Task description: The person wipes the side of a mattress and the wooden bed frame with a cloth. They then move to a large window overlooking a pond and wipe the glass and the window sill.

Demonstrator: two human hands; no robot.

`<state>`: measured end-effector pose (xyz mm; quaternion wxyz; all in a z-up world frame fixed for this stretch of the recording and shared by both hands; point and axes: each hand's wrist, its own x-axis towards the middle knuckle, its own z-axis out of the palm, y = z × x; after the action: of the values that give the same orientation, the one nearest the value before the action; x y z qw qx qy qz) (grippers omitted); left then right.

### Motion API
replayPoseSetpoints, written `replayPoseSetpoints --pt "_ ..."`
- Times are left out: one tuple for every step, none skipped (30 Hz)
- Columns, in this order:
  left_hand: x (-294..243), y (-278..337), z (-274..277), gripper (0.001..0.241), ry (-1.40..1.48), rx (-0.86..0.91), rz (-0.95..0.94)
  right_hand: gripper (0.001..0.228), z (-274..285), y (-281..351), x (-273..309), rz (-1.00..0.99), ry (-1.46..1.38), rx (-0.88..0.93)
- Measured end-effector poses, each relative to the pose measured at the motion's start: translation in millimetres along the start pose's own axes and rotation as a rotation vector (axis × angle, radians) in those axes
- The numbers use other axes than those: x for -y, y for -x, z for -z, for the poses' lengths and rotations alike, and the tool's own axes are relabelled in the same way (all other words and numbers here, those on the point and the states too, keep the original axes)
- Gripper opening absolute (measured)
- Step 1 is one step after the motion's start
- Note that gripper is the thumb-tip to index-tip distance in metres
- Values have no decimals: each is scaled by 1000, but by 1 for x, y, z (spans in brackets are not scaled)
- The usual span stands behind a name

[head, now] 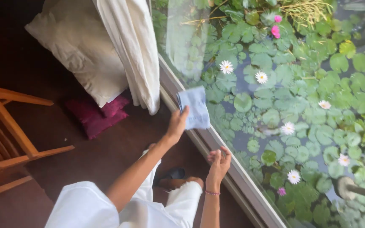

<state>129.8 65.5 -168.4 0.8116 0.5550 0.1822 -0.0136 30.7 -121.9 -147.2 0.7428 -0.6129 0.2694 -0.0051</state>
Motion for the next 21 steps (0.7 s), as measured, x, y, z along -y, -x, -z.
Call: replayPoseSetpoints --pt "19 -22 15 36 4 -138 11 22 4 -8 -22 37 5 -10" --pt "39 -52 25 36 23 -267 14 19 8 -25 -41 91 13 -22" --pt "44 -69 33 36 36 -270 -4 19 4 -36 -54 108 14 -8" --pt "47 -80 43 39 33 -269 -46 16 2 -43 -65 99 15 -20" --pt "50 -91 53 43 30 -269 -88 13 0 -49 -77 90 15 -33" --pt "55 -100 57 43 36 -272 -102 13 -1 -58 -89 101 13 -21" --pt "60 -108 62 38 -78 -293 -205 12 -3 -66 -101 198 51 -5" --pt "66 -119 68 36 -192 -313 -307 12 -7 -75 -114 296 88 8" --pt "76 -120 68 36 -186 -317 -320 12 -5 -86 -128 307 85 18" --pt "84 -119 70 35 -132 -264 -277 13 -4 -93 -143 402 134 60" --pt "92 -117 71 36 -78 -210 -235 15 -2 -101 -156 497 184 102" --pt "116 -124 78 36 -81 -203 -245 15 0 -111 -167 506 175 99" --pt "140 -131 85 40 -7 -194 -199 15 3 -121 -178 603 315 119" --pt "167 -134 94 45 66 -187 -145 16 7 -127 -191 693 462 137" --pt "197 -141 96 45 63 -183 -147 16 18 -139 -203 694 458 133" --pt "226 -146 104 49 61 -192 -57 14 27 -146 -218 692 487 137" --pt "254 -150 112 58 59 -202 33 11 36 -153 -234 689 516 140" --pt "272 -147 118 58 49 -208 24 11 40 -156 -245 689 503 146" --pt "290 -144 124 39 52 -139 -5 13 44 -158 -256 715 530 161" --pt "309 -140 125 30 59 -67 -29 14 52 -160 -264 742 565 174" --pt "315 -131 127 30 55 -70 -32 14 54 -158 -272 741 560 176"
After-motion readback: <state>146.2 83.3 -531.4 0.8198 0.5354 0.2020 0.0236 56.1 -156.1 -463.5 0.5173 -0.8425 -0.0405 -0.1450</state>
